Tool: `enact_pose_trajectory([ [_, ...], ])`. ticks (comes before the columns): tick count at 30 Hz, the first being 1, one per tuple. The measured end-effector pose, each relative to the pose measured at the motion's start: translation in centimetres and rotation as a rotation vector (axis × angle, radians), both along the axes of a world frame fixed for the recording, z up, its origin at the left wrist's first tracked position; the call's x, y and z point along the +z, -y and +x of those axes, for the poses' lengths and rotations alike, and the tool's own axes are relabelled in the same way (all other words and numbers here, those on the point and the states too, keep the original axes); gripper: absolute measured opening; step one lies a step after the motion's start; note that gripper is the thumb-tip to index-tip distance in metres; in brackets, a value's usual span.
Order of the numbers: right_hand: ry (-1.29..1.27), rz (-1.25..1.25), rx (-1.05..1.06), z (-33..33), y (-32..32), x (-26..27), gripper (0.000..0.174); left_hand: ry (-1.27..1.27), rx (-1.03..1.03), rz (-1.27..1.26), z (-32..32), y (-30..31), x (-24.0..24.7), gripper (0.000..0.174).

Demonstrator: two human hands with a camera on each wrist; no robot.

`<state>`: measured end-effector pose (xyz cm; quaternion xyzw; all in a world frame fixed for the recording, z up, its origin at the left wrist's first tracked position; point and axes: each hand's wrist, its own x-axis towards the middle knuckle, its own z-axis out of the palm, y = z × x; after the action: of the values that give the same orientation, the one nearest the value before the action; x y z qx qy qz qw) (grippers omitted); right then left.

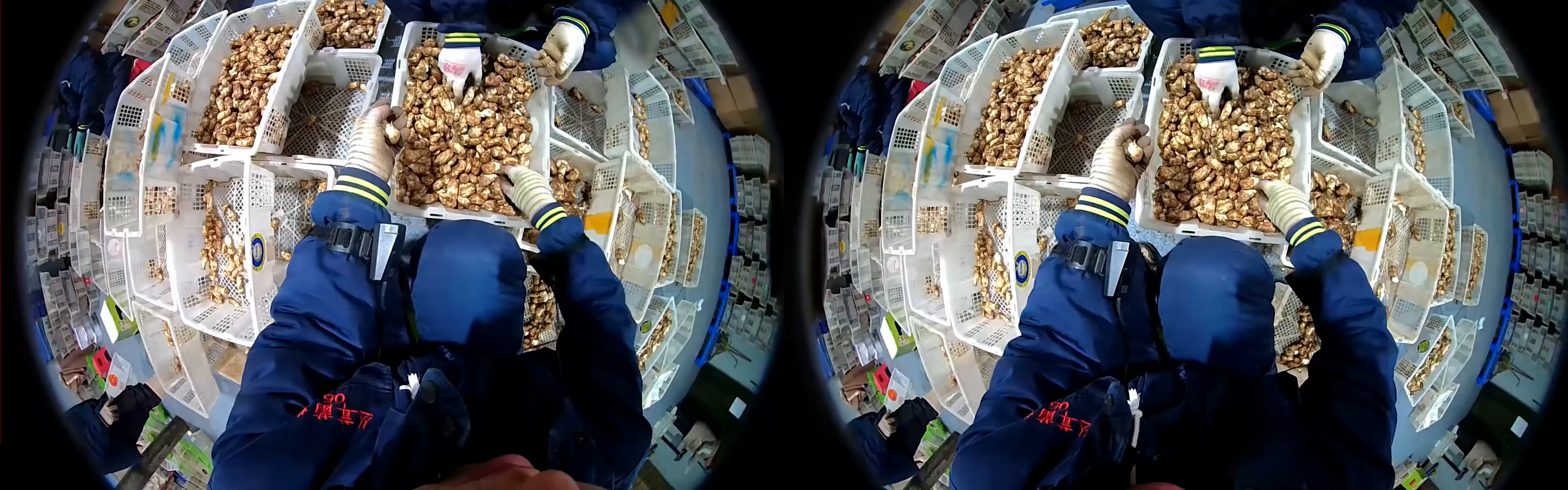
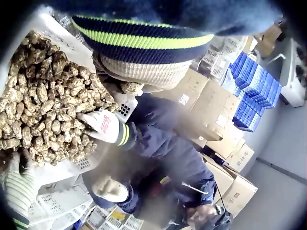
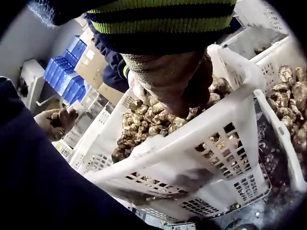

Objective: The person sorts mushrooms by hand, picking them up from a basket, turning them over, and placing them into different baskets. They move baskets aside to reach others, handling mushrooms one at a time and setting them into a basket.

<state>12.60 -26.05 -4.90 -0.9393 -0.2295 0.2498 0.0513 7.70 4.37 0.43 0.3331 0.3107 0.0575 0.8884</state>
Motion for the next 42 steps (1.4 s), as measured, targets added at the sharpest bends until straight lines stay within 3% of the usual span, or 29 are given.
enact_pose_trajectory([
  [3, -0.03, 0.119, 0.071, 0.6, -2.3, 0.0, 0.034, 0.036, -0.015, -0.003, 0.2, -0.1, -0.7, 0.028],
  [4, -0.222, 0.281, -0.115, 0.3, -3.3, 0.5, 0.034, 0.041, -0.019, 0.004, 0.3, -0.2, -0.9, 0.029],
  [5, -0.227, 0.508, -0.048, 0.6, -3.5, 0.1, 0.037, 0.045, -0.023, 0.01, 0.3, -0.2, -0.8, 0.03],
  [7, -0.993, 0.916, -0.677, 1.5, -4.4, -0.7, 0.043, 0.039, -0.023, -0.01, 0.2, -0.2, -0.6, 0.031],
  [9, -1.133, 1.105, -0.763, 0.3, -5.0, 2.5, 0.061, 0.038, -0.026, -0.04, 0.2, -0.1, -0.5, 0.032],
  [11, -1.373, 1.196, -0.761, 0.3, -4.8, 2.6, 0.068, 0.045, -0.039, -0.032, 0.0, 0.0, -0.2, 0.032],
  [13, -1.39, 1.226, -0.762, -0.6, -4.5, 4.1, 0.067, 0.045, -0.043, -0.028, -0.1, 0.1, 0.3, 0.032],
  [15, -1.351, 1.259, -0.553, -1.0, -4.6, 5.7, 0.064, 0.041, -0.056, 0.006, -0.1, 0.1, -0.1, 0.034],
  [17, -1.155, 1.136, -0.525, -2.1, -4.8, 8.4, 0.055, 0.062, -0.085, 0.021, 0.0, -0.1, -0.9, 0.036],
  [21, -1.05, 1.2, -0.51, -2.6, -4.9, 8.2, 0.052, 0.098, -0.142, 0.027, -0.2, 0.5, -0.2, 0.047],
  [25, -0.986, 1.28, -0.555, -2.6, -5.1, 8.3, 0.047, 0.138, -0.394, 0.148, -0.9, 1.3, 1.3, 0.05],
  [28, -0.788, 1.282, -0.674, -2.6, -5.1, 8.5, 0.041, 0.319, -0.678, 0.382, -1.2, 2.4, 1.4, 0.062],
  [31, -0.695, 1.3, -0.707, -2.2, -4.8, 8.1, 0.038, 0.48, -0.726, 0.614, -2.1, 4.0, 3.9, 0.069],
  [32, -0.611, 1.277, -0.674, -2.6, -5.0, 9.3, 0.036, 0.526, -0.724, 0.806, -2.0, 4.3, 3.2, 0.07],
  [36, -0.512, 1.212, -0.521, -3.4, -5.6, 11.8, 0.034, 0.56, -0.657, 0.797, -3.0, 5.4, 4.2, 0.056],
  [40, -0.532, 1.306, -0.567, -3.9, -5.9, 13.4, 0.045, 0.444, -0.573, 0.432, -4.4, 6.4, 5.8, 0.039],
  [41, -0.457, 1.233, -0.534, -4.0, -5.9, 14.1, 0.048, 0.423, -0.544, 0.393, -4.7, 6.4, 6.2, 0.039],
  [42, -0.212, 1.204, -0.404, -4.3, -6.1, 13.9, 0.048, 0.395, -0.512, 0.354, -5.1, 6.6, 6.6, 0.039],
])
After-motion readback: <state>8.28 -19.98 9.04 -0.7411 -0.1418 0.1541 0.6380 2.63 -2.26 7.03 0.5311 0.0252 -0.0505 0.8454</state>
